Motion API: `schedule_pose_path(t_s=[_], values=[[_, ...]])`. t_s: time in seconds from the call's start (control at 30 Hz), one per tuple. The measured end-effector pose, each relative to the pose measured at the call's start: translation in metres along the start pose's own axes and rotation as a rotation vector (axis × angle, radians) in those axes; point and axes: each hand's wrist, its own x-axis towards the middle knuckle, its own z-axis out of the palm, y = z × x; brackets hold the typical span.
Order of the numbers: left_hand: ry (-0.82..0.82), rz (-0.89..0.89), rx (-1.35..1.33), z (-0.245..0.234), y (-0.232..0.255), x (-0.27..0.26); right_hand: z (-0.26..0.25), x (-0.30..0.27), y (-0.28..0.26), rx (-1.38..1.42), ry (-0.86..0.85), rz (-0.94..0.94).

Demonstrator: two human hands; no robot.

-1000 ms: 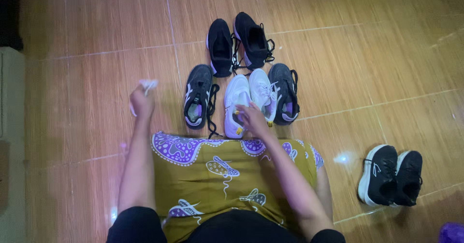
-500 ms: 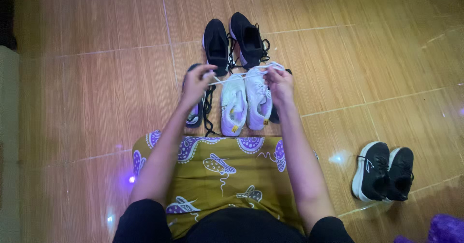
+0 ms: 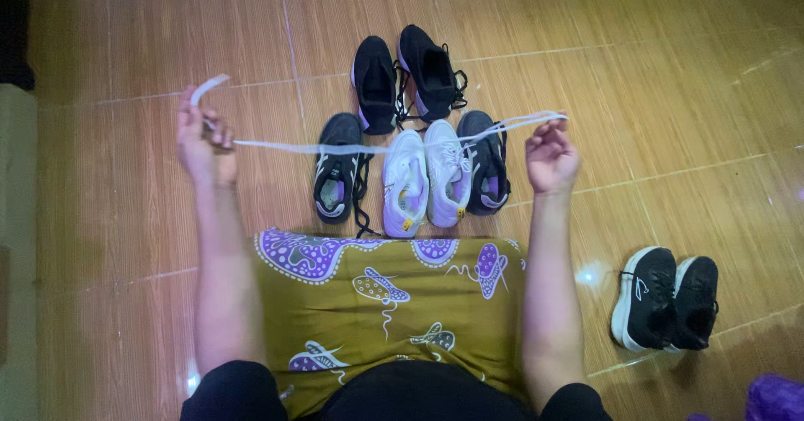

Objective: The person sits on the floor and unlaces a white sneaker, then re-laces it by threading the laces through the eyelets and tying a knot. They repeat the process on a second white sneaker and then begin unlacing a black sneaker.

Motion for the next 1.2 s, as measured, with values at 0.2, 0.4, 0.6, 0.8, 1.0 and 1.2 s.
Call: schedule_pose_path(t_s=[0.2,0.4,0.6,0.8,1.0,1.2], values=[[0.011,0.126,0.197,-0.022,0.052,0.014,0.001,0.012,-0.057,-0.110,-0.055,-0.056],[0.246,0.215,0.492,-0.055,0.080,0.025,-0.028,0.027,-0.111,-0.511,0.311,-0.234],[0.253,0.184,0.732,-0.034,0.058,0.024,0.009,0.019,-0.116,-0.818,0.546,-0.455],[-0.058,0.468,0.621,0.063,0.021,0.058,0.054,0.091,-0.160,-0.561,0.516,-0.705],[-0.166,0.494,0.814,0.186,-0.035,0.061,0.088,0.134,-0.242,-0.653,0.388,-1.133],[-0.415,0.237,0.205,0.211,-0.122,0.051,0.050,0.108,-0.240,-0.907,0.487,-1.119]])
